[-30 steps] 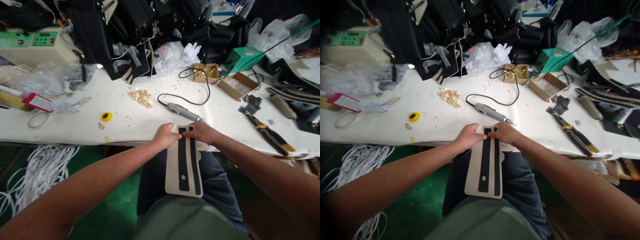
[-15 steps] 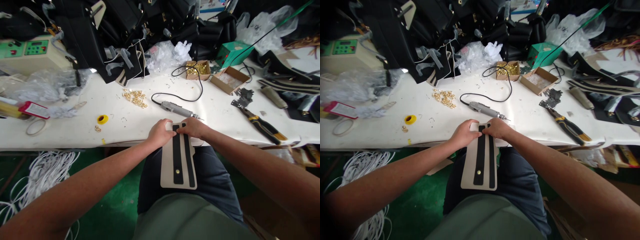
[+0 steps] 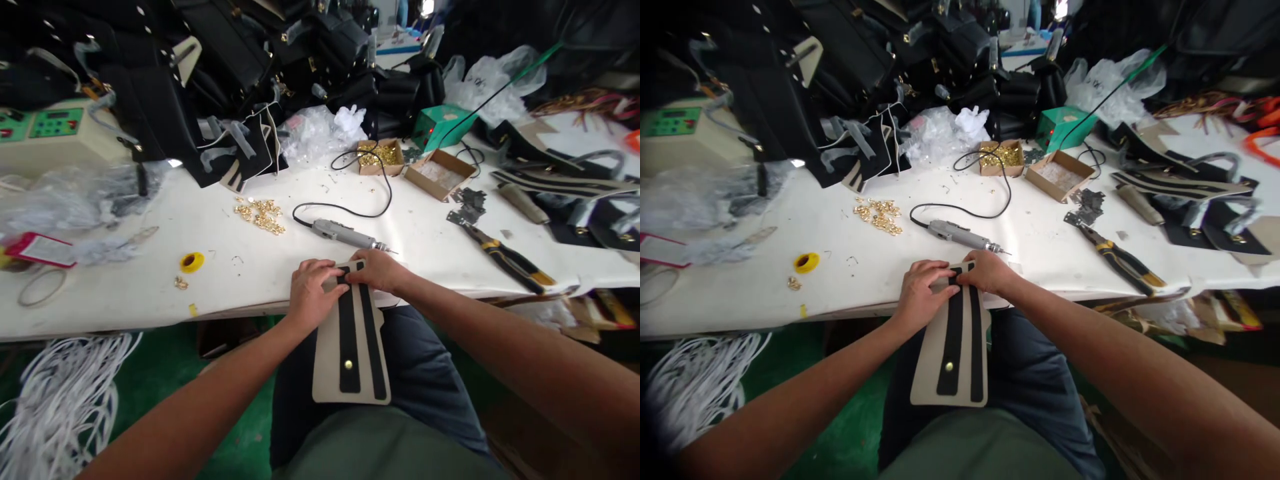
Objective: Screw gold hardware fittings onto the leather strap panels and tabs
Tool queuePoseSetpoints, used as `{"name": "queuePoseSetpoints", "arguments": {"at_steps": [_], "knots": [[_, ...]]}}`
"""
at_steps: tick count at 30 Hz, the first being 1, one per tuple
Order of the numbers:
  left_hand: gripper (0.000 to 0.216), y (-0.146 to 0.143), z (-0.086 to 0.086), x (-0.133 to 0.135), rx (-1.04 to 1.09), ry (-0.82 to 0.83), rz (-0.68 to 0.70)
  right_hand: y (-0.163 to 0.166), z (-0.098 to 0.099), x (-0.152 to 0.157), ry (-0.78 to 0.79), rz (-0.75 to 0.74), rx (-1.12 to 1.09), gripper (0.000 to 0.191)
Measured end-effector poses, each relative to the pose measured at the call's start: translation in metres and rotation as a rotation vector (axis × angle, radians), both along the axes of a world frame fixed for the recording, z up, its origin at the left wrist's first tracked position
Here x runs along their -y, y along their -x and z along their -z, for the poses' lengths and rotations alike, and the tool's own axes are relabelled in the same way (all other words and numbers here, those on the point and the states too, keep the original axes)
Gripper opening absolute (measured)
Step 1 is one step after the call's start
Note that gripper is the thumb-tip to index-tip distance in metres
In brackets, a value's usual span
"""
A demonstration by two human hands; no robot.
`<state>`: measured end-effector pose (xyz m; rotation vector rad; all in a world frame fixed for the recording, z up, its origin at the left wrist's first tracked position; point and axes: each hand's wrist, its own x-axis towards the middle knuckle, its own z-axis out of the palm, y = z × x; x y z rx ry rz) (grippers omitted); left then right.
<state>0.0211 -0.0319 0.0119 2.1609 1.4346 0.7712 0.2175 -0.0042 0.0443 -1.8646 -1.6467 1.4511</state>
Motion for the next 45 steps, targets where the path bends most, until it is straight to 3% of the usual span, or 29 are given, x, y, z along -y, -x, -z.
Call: {"name": "queuePoseSetpoints", "arguments": {"at_steps": [8, 13, 19, 23, 26, 33, 38, 45], "knots": [[0.018, 0.005, 0.010, -0.007, -0.025, -0.051, 0.014, 0.002, -0.001, -0.003, -0.070, 0.005, 0.072, 0.031], [0.020, 0.006, 0.010, -0.009, -0.038, -0.071, 0.025, -0.007, -0.005, 0.012, -0.264, 0.033, 0.150, 0.049], [0.017, 0.006, 0.008, -0.010, -0.030, -0.075, 0.023, -0.085, -0.010, 0.021, -0.516, 0.227, 0.318, 0.023], [0.016, 0.007, 0.006, -0.010, -0.056, -0.066, 0.029, -0.138, -0.006, -0.009, -0.522, 0.281, 0.476, 0.025], [0.017, 0.007, 0.007, -0.010, -0.063, -0.062, 0.027, -0.154, 0.002, -0.044, -0.504, 0.271, 0.535, 0.027], [0.019, 0.005, 0.004, -0.005, -0.054, 0.032, -0.001, -0.160, 0.020, -0.096, -0.368, 0.199, 0.650, 0.024], [0.023, 0.006, -0.001, -0.001, -0.047, 0.086, -0.014, -0.158, 0.013, -0.101, -0.363, 0.074, 0.762, 0.026], [0.025, 0.010, 0.009, -0.002, -0.026, 0.024, -0.012, -0.142, 0.014, -0.102, -0.465, -0.062, 0.948, 0.037]]}}
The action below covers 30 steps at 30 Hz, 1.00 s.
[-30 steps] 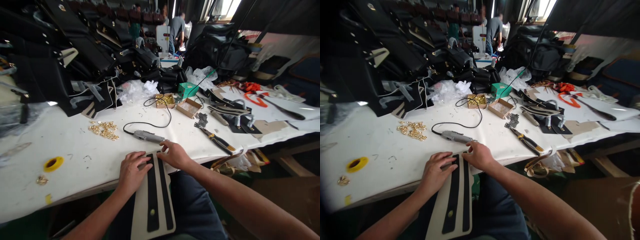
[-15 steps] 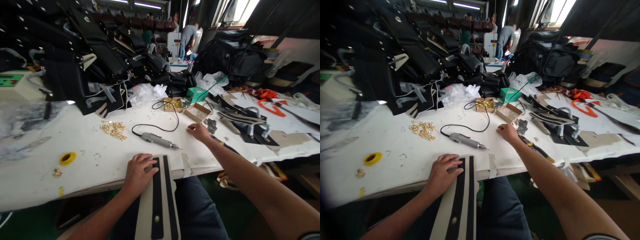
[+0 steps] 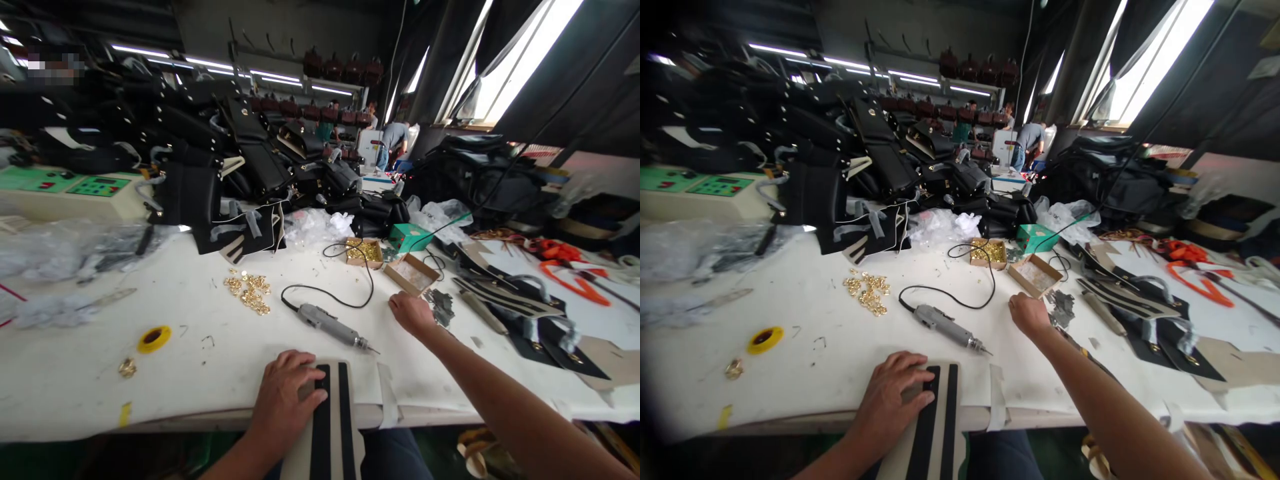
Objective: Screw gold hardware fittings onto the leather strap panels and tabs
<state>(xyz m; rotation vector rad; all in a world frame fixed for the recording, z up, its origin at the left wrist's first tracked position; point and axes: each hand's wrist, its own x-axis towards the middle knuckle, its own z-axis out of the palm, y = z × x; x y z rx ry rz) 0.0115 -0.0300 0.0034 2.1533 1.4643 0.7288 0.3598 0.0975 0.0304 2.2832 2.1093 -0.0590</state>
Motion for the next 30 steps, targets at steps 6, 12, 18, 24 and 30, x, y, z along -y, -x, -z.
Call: {"name": "queuePoseSetpoints", "arguments": {"at_steps": [6, 12, 18, 24, 30], "knots": [[0.025, 0.001, -0.002, 0.002, 0.007, 0.010, 0.006, 0.003, 0.003, 0.002, -0.051, 0.020, -0.010, 0.034], [0.025, -0.001, -0.006, 0.002, 0.007, 0.013, 0.007, 0.005, -0.012, 0.013, -0.135, 0.076, -0.174, 0.032], [0.022, -0.006, -0.008, 0.005, 0.016, 0.007, 0.017, 0.045, -0.028, 0.071, -0.055, 0.005, -0.528, 0.042], [0.023, -0.007, -0.002, 0.005, -0.016, -0.007, 0.035, 0.117, -0.021, 0.136, 0.123, -0.204, -0.975, 0.028], [0.024, -0.006, 0.000, 0.006, -0.032, -0.029, 0.053, 0.137, -0.002, 0.135, 0.067, -0.354, -0.832, 0.019]]}}
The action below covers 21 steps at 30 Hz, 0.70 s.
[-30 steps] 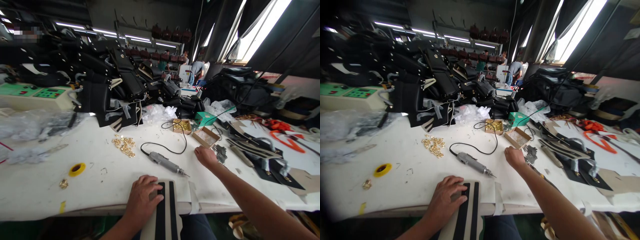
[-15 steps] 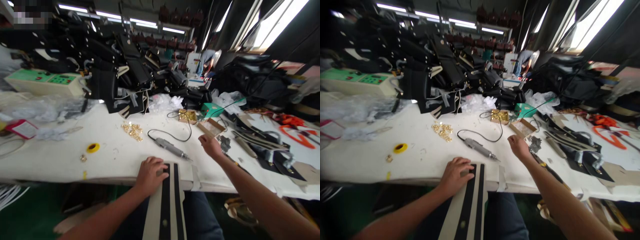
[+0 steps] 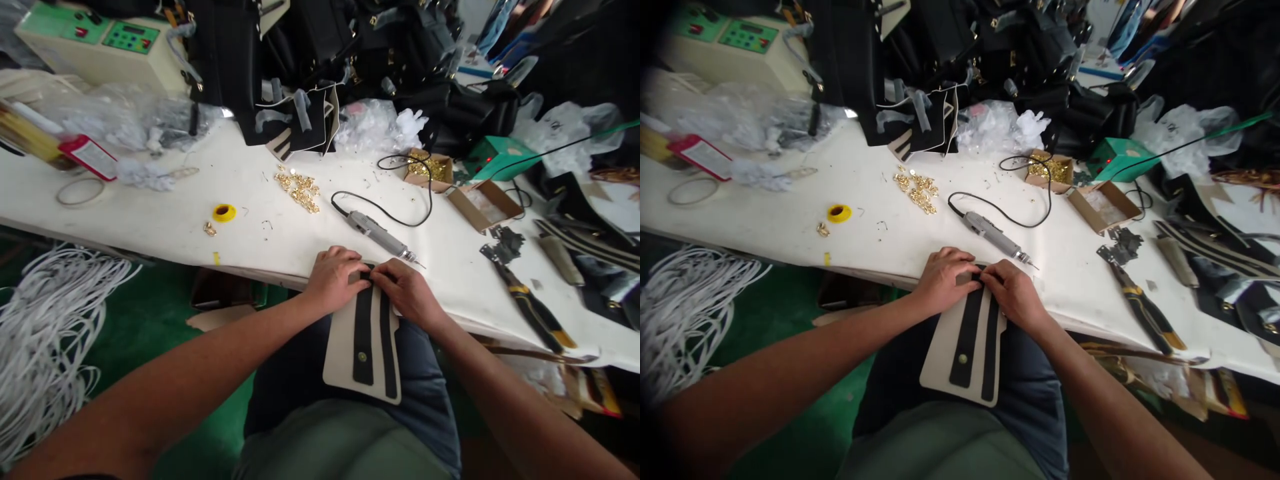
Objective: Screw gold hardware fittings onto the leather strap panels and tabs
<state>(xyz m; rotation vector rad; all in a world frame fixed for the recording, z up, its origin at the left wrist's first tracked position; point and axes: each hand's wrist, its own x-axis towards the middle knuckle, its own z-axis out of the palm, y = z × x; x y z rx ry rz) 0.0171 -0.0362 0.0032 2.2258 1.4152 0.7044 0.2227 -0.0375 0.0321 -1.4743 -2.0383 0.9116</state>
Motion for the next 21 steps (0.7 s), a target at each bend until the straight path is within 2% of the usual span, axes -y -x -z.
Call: {"name": "queuePoseSetpoints", "arguments": {"at_steps": [11, 21], "knots": [[0.025, 0.000, -0.003, 0.001, -0.011, 0.026, 0.009, 0.008, 0.001, 0.001, -0.048, 0.003, 0.154, 0.017], [0.026, 0.001, -0.003, 0.001, -0.006, 0.021, 0.016, 0.012, 0.000, -0.002, 0.133, 0.160, 0.111, 0.014]]}}
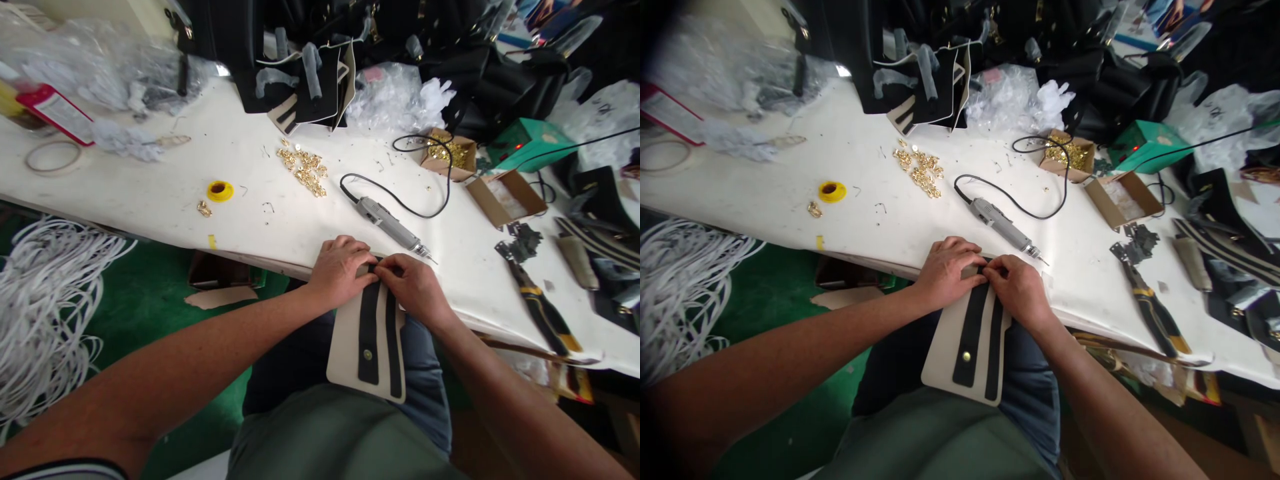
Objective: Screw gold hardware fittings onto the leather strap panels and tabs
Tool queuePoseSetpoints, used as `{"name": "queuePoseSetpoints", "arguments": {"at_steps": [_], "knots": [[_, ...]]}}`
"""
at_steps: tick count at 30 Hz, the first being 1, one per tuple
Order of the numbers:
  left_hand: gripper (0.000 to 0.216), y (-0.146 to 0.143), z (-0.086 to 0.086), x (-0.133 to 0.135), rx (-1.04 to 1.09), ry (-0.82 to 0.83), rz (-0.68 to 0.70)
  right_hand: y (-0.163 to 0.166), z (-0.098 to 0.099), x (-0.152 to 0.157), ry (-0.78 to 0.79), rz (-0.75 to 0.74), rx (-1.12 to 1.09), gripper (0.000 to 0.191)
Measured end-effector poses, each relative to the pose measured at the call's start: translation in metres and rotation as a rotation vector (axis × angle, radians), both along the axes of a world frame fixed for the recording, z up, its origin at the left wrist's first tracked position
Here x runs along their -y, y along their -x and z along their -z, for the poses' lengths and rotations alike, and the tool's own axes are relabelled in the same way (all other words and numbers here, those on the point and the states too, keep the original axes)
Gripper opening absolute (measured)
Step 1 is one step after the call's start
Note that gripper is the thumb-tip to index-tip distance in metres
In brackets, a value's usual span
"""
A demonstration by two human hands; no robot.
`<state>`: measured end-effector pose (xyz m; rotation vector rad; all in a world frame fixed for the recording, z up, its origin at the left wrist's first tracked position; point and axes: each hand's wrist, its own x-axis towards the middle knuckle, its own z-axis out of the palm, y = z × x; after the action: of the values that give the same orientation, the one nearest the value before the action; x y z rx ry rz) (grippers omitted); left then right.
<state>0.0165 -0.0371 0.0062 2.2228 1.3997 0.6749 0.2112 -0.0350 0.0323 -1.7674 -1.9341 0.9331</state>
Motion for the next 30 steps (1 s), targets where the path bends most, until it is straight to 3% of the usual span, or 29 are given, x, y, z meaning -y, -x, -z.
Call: {"name": "queuePoseSetpoints", "arguments": {"at_steps": [5, 10, 20, 27, 30], "knots": [[0.028, -0.001, 0.000, 0.000, 0.008, 0.010, -0.002, -0.003, -0.003, -0.011, 0.097, 0.025, -0.077, 0.017], [0.028, -0.001, 0.001, -0.001, 0.006, 0.017, -0.007, -0.006, -0.006, -0.028, 0.251, -0.077, -0.094, 0.019], [0.027, -0.002, 0.001, 0.000, 0.012, 0.007, -0.012, -0.004, -0.007, -0.018, 0.151, -0.054, -0.091, 0.021], [0.026, -0.002, 0.000, -0.002, 0.002, 0.019, -0.009, -0.006, -0.006, -0.033, 0.319, -0.089, -0.125, 0.014], [0.026, -0.002, 0.000, -0.001, 0.001, 0.012, -0.022, -0.006, -0.007, -0.031, 0.277, -0.098, -0.114, 0.014]]}}
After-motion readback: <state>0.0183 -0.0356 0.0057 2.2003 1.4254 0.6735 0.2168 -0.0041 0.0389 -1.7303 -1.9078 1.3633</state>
